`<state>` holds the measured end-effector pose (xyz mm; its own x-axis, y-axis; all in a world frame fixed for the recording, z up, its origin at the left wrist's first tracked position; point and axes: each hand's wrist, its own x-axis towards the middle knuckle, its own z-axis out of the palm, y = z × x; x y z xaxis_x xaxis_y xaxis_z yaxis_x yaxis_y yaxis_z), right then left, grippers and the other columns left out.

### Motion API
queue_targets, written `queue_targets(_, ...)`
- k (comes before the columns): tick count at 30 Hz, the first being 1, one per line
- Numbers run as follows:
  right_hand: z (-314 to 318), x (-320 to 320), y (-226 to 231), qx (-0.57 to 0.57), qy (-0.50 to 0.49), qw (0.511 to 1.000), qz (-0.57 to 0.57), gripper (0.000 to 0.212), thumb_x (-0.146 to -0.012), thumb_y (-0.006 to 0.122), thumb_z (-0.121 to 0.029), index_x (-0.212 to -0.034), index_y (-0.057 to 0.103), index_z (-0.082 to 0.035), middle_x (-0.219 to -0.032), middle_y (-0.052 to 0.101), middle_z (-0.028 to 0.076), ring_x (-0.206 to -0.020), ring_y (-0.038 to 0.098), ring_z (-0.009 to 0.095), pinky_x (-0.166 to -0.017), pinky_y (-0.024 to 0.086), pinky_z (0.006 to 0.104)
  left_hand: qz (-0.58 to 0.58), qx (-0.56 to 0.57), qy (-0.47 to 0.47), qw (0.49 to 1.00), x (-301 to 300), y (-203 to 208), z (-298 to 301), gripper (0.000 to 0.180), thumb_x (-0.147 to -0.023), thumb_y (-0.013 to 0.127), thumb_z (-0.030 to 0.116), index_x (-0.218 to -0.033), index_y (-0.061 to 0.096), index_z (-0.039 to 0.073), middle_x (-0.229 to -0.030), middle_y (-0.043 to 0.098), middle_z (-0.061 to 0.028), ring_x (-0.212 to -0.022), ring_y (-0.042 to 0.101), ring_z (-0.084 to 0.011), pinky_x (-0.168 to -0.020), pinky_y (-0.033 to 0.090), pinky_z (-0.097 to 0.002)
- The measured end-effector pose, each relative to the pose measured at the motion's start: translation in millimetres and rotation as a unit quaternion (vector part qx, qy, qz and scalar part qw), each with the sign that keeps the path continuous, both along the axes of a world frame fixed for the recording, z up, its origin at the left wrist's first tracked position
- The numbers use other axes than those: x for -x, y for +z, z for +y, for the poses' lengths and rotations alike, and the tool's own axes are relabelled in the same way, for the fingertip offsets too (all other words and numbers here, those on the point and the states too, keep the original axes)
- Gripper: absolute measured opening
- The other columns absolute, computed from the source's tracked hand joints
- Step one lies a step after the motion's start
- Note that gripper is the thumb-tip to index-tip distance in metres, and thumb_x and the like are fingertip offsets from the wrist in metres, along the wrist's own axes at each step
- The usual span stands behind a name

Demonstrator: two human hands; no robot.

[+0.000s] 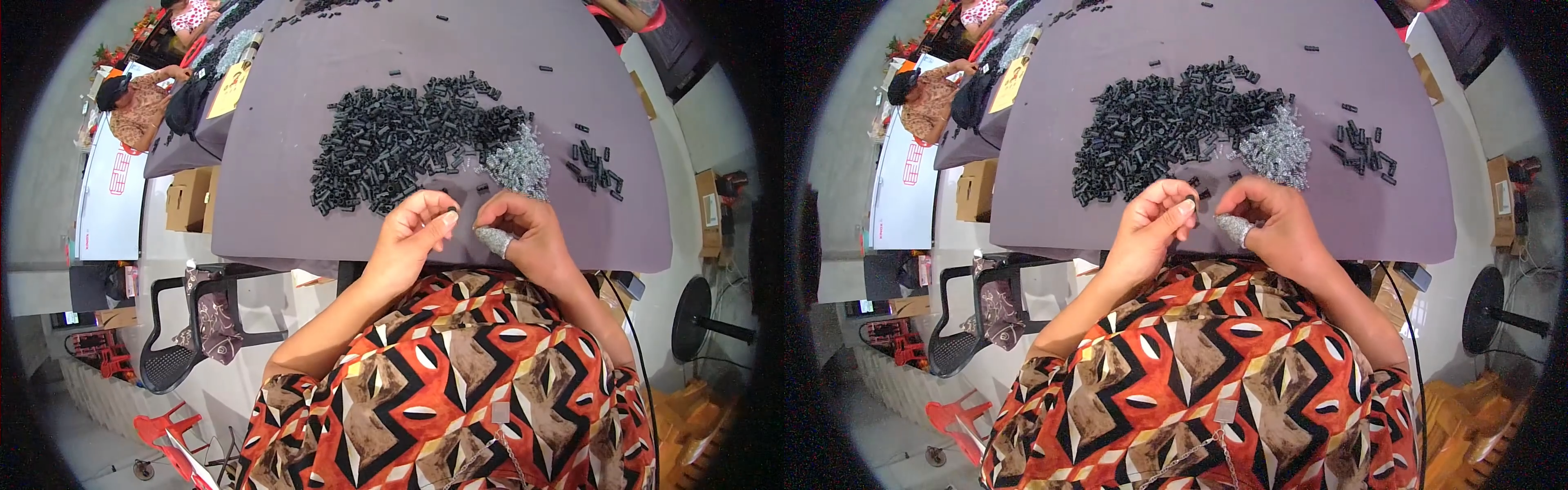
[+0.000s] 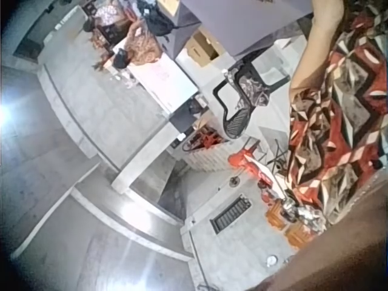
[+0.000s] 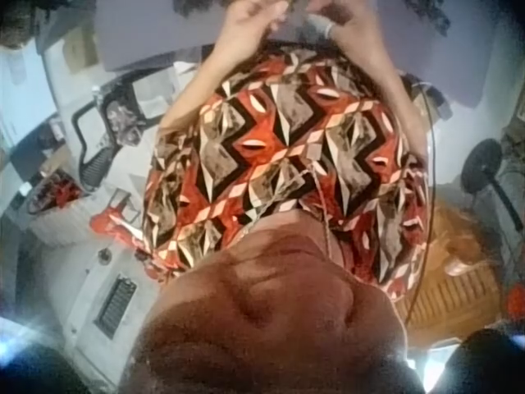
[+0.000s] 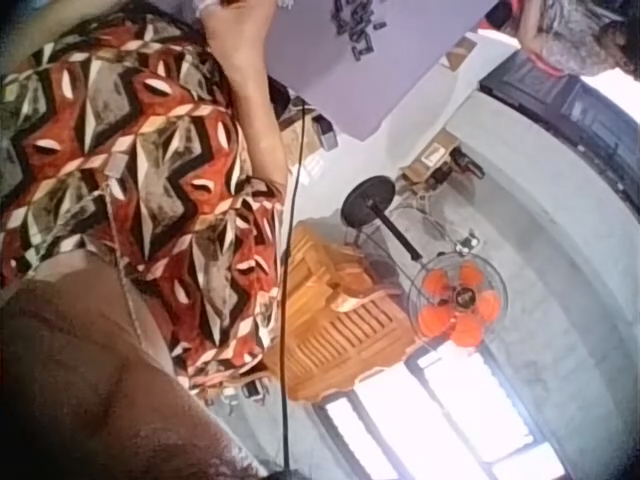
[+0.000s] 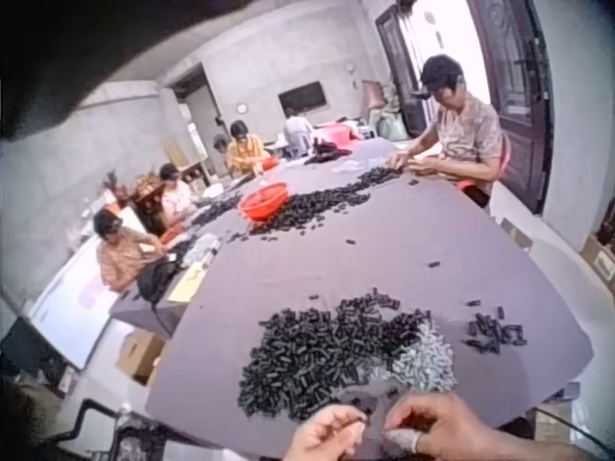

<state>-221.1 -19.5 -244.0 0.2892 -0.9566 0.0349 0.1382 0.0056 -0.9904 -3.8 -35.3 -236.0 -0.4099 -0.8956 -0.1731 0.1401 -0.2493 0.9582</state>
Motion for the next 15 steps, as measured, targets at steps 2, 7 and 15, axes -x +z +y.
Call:
queue_targets(2, 1.8, -2.7, 2.1, 0.014, 0.002, 1.0, 0.01, 0.015, -0.084, 0.068, 0.007, -0.096, 0.063, -0.002, -0.089, 0.064, -0.002, -0.083, 0.061, 0.005, -0.074, 0.051, 0.0221, 0.023, -0.009, -0.016, 1.0, 0.7, -0.8, -0.1, 0.022, -0.098, 0.061, 0.013, -0.117, 0.06, 0.004, -0.099, 0.066, -0.0031, -0.083, 0.062, -0.0103, -0.073, 0.05, -0.0228)
queue_targets(7, 2.6, -5.1, 1.9, 0.01, 0.0, 1.0, -0.005, 0.014, -0.084, 0.069, 0.005, -0.095, 0.063, -0.001, -0.088, 0.064, -0.001, -0.082, 0.061, 0.005, -0.073, 0.051, 0.0216, 0.097, -0.077, 0.021, 0.992, 8.7, -0.7, 2.8, 0.021, -0.097, 0.062, 0.01, -0.116, 0.064, 0.001, -0.092, 0.068, -0.0036, -0.078, 0.063, -0.0104, -0.072, 0.053, -0.0243)
queue_targets(15, 1.7, -4.9, -2.1, 0.03, -0.022, 0.999, 0.026, 0.013, -0.083, 0.07, 0.004, -0.092, 0.063, -0.002, -0.086, 0.064, 0.0, -0.079, 0.06, 0.005, -0.068, 0.05, 0.022, 0.049, -0.056, 0.006, 0.997, 4.8, -9.4, 4.6, 0.021, -0.094, 0.066, 0.006, -0.114, 0.064, 0.001, -0.093, 0.07, -0.0065, -0.079, 0.069, -0.0143, -0.072, 0.057, -0.0264)
